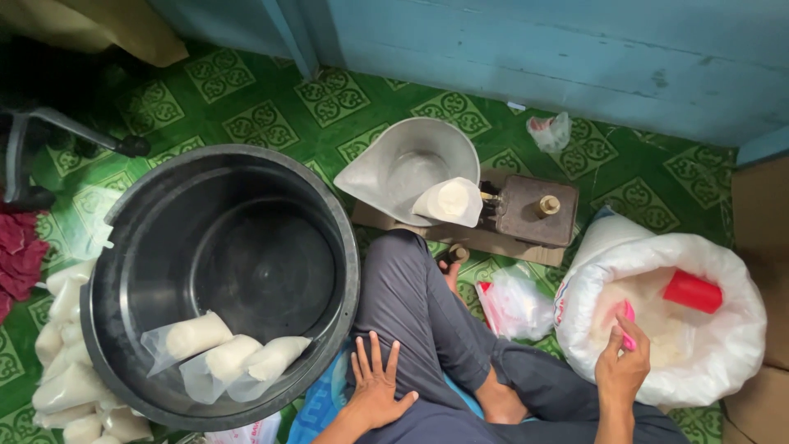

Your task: The person scoops white powder from a large bag into small plastic pouches using a pink scoop and then seals the pouches by hand.

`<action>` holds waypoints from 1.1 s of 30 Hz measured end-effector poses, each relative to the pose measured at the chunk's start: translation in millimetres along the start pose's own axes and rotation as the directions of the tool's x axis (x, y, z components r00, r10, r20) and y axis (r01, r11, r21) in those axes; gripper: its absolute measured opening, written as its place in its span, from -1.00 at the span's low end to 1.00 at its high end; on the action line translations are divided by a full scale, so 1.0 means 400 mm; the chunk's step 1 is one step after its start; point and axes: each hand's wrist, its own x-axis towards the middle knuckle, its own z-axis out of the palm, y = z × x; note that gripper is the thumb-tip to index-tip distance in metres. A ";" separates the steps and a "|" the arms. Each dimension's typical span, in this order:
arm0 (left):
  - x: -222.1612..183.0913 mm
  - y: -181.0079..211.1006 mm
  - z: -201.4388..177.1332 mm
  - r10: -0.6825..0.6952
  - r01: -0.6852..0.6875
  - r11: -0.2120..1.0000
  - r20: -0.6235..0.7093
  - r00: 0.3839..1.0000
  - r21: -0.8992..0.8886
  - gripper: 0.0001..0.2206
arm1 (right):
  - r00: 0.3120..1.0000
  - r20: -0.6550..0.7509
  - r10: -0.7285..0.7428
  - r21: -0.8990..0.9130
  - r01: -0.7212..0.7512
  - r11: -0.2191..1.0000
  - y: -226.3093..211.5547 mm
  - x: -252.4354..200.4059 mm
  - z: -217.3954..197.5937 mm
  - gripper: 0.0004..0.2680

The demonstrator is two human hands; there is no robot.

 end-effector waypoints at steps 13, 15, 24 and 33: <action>0.012 -0.012 0.014 0.016 -0.016 1.000 -0.017 1.000 0.018 -0.07 | 0.999 -0.022 -0.043 -0.039 0.042 0.998 -0.017 0.021 0.004 -0.79; 0.011 -0.009 0.007 0.006 -0.007 1.000 0.002 1.000 0.027 -0.08 | 1.000 -0.011 -0.007 0.035 0.008 0.999 -0.048 0.022 -0.005 -0.77; 0.024 -0.016 0.037 0.003 0.000 0.999 -0.053 0.999 0.045 -0.06 | 0.997 -0.076 0.000 -0.037 -0.002 0.999 -0.022 0.029 -0.039 -0.85; 0.130 -0.096 0.189 -0.001 0.072 0.967 -0.278 0.961 0.246 0.06 | 0.959 -0.175 0.224 0.101 -0.209 0.973 0.089 0.018 -0.097 -0.80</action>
